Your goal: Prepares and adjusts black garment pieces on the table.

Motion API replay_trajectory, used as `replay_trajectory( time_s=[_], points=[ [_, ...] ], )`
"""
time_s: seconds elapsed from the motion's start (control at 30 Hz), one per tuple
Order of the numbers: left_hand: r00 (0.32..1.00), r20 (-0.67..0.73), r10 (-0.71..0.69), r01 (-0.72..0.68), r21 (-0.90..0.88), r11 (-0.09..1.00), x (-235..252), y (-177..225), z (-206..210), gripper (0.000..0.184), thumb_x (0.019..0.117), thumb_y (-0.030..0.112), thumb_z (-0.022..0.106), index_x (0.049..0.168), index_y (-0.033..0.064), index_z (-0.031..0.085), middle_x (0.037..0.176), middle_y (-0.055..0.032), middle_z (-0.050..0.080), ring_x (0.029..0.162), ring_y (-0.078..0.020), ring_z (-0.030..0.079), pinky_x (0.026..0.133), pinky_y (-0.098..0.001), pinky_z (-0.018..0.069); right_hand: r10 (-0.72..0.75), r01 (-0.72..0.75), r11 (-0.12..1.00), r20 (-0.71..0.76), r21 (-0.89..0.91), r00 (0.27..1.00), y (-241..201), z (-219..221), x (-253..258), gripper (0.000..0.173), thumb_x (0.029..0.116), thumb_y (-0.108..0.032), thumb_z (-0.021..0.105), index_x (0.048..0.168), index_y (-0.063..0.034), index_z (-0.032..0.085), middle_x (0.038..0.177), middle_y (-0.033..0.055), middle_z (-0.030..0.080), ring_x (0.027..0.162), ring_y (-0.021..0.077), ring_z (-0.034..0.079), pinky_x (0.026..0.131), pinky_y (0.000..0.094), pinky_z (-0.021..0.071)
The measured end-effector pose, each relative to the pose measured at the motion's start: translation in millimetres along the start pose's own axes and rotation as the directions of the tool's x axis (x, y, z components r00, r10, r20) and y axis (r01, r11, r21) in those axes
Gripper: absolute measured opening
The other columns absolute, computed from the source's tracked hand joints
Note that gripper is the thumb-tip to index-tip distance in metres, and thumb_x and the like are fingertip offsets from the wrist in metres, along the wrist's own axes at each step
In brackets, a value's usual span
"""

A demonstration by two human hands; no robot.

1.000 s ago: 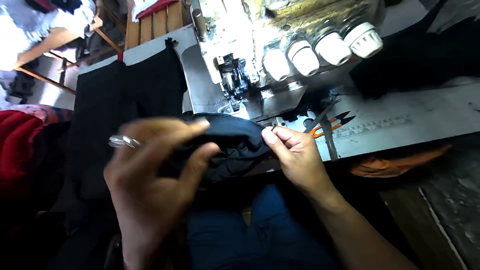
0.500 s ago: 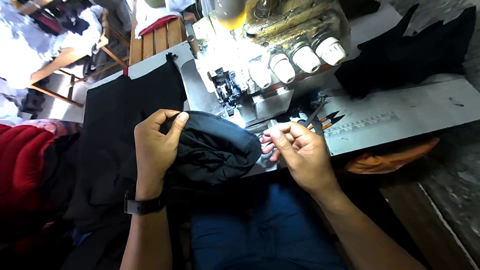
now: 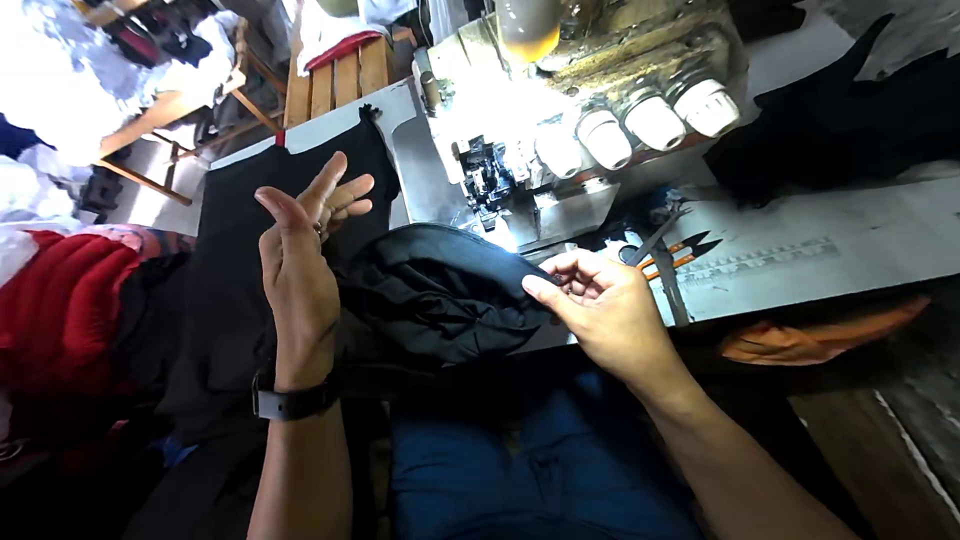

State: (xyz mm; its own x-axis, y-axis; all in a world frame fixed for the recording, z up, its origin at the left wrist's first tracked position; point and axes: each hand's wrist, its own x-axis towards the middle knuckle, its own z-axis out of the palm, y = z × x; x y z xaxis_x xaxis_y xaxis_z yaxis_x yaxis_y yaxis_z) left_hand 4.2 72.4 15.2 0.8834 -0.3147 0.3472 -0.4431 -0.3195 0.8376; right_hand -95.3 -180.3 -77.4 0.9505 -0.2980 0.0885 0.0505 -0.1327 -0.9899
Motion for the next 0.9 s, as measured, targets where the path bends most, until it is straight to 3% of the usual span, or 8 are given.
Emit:
replay_trajectory(
  time_s=[0.13, 0.27, 0.37, 0.47, 0.6, 0.73, 0.8, 0.9],
  points=[
    [1.0, 0.013, -0.015, 0.014, 0.014, 1.0, -1, 7, -1, 0.068, 0.1121, 0.045, 0.011, 0.147, 0.0027, 0.052, 0.132, -0.0065, 0.07, 0.119, -0.0171, 0.068, 0.105, -0.033, 0.0521, 0.021, -0.022, 0.998, 0.019, 0.059, 1.0, 1, -2, -1, 0.013, 0.0868, -0.014, 0.08, 0.096, -0.012, 0.072, 0.079, -0.0028, 0.071, 0.063, 0.0049, 0.066, 0.056, 0.0183, 0.0567],
    [0.989, 0.131, 0.067, -0.108, 0.332, 0.937, 9, 17, 5, 0.032, 0.1093, 0.022, 0.049, 0.127, 0.0048, 0.068, 0.123, -0.0027, 0.073, 0.113, -0.007, 0.069, 0.101, -0.0273, 0.0545, 0.031, -0.033, 0.992, 0.016, 0.123, 0.999, -2, -2, -5, 0.019, 0.0816, -0.008, 0.084, 0.098, -0.0095, 0.073, 0.082, -0.0001, 0.073, 0.069, 0.0077, 0.069, 0.063, 0.0203, 0.0603],
    [0.954, 0.278, 0.11, -0.255, 0.565, 0.785, 19, 21, 18, 0.03, 0.0961, 0.032, 0.071, 0.118, 0.0127, 0.075, 0.114, -0.0042, 0.074, 0.106, -0.0179, 0.068, 0.093, -0.0461, 0.0502, 0.025, -0.027, 0.99, 0.015, 0.142, 1.0, -3, -4, -6, 0.023, 0.0783, -0.006, 0.087, 0.097, -0.0088, 0.074, 0.081, 0.0003, 0.073, 0.068, 0.0077, 0.068, 0.063, 0.0206, 0.0602],
    [0.915, 0.393, 0.091, -0.338, 0.627, 0.702, 26, 15, 27, 0.034, 0.0923, 0.043, 0.071, 0.111, 0.0148, 0.077, 0.109, -0.0063, 0.073, 0.104, -0.0286, 0.065, 0.09, -0.0589, 0.0437, 0.041, -0.043, 0.987, 0.018, 0.156, 0.999, -5, -4, -7, 0.025, 0.0765, -0.005, 0.088, 0.098, -0.0081, 0.074, 0.082, 0.0011, 0.073, 0.068, 0.0088, 0.069, 0.063, 0.0214, 0.0606],
    [0.894, 0.435, 0.107, -0.332, 0.484, 0.809, 27, 12, 25, 0.012, 0.0897, 0.023, 0.077, 0.091, 0.0117, 0.075, 0.09, -0.0048, 0.069, 0.085, -0.0233, 0.065, 0.076, -0.0516, 0.0482, 0.02, -0.021, 0.997, 0.019, 0.069, 1.0, -13, -2, -6, 0.025, 0.0778, -0.01, 0.088, 0.099, -0.0109, 0.075, 0.085, -0.0006, 0.074, 0.069, 0.0081, 0.069, 0.063, 0.0213, 0.0596],
    [0.909, 0.398, 0.123, -0.268, 0.332, 0.905, 19, 20, 13, 0.003, 0.0931, 0.012, 0.074, 0.094, 0.0107, 0.071, 0.085, -0.001, 0.07, 0.072, -0.0091, 0.064, 0.065, -0.0291, 0.0513, -0.068, 0.073, 0.994, 0.062, -0.082, 0.996, -24, 5, 3, 0.026, 0.0825, -0.021, 0.086, 0.106, -0.0158, 0.077, 0.09, -0.0056, 0.074, 0.071, 0.0037, 0.066, 0.062, 0.0203, 0.0561],
    [0.913, 0.393, 0.109, -0.262, 0.361, 0.895, 12, 22, 0, 0.004, 0.0969, 0.013, 0.069, 0.098, 0.0095, 0.068, 0.086, -0.0022, 0.068, 0.073, -0.0097, 0.063, 0.065, -0.0288, 0.0515, -0.09, 0.096, 0.993, 0.096, -0.062, 0.991, -35, 17, 5, 0.017, 0.0868, -0.02, 0.082, 0.102, -0.0141, 0.077, 0.086, -0.0052, 0.074, 0.069, 0.0032, 0.066, 0.063, 0.0217, 0.0562],
    [0.934, 0.353, 0.053, -0.24, 0.511, 0.825, -8, 34, -56, 0.012, 0.0991, 0.011, 0.065, 0.104, 0.001, 0.068, 0.092, -0.0131, 0.066, 0.078, -0.0195, 0.061, 0.071, -0.0408, 0.0503, -0.151, 0.12, 0.969, 0.134, 0.215, 0.98, -67, 62, -5, 0.008, 0.0902, -0.009, 0.076, 0.097, -0.0054, 0.077, 0.084, 0.0008, 0.074, 0.071, 0.0063, 0.069, 0.064, 0.0254, 0.0604]
  ],
)
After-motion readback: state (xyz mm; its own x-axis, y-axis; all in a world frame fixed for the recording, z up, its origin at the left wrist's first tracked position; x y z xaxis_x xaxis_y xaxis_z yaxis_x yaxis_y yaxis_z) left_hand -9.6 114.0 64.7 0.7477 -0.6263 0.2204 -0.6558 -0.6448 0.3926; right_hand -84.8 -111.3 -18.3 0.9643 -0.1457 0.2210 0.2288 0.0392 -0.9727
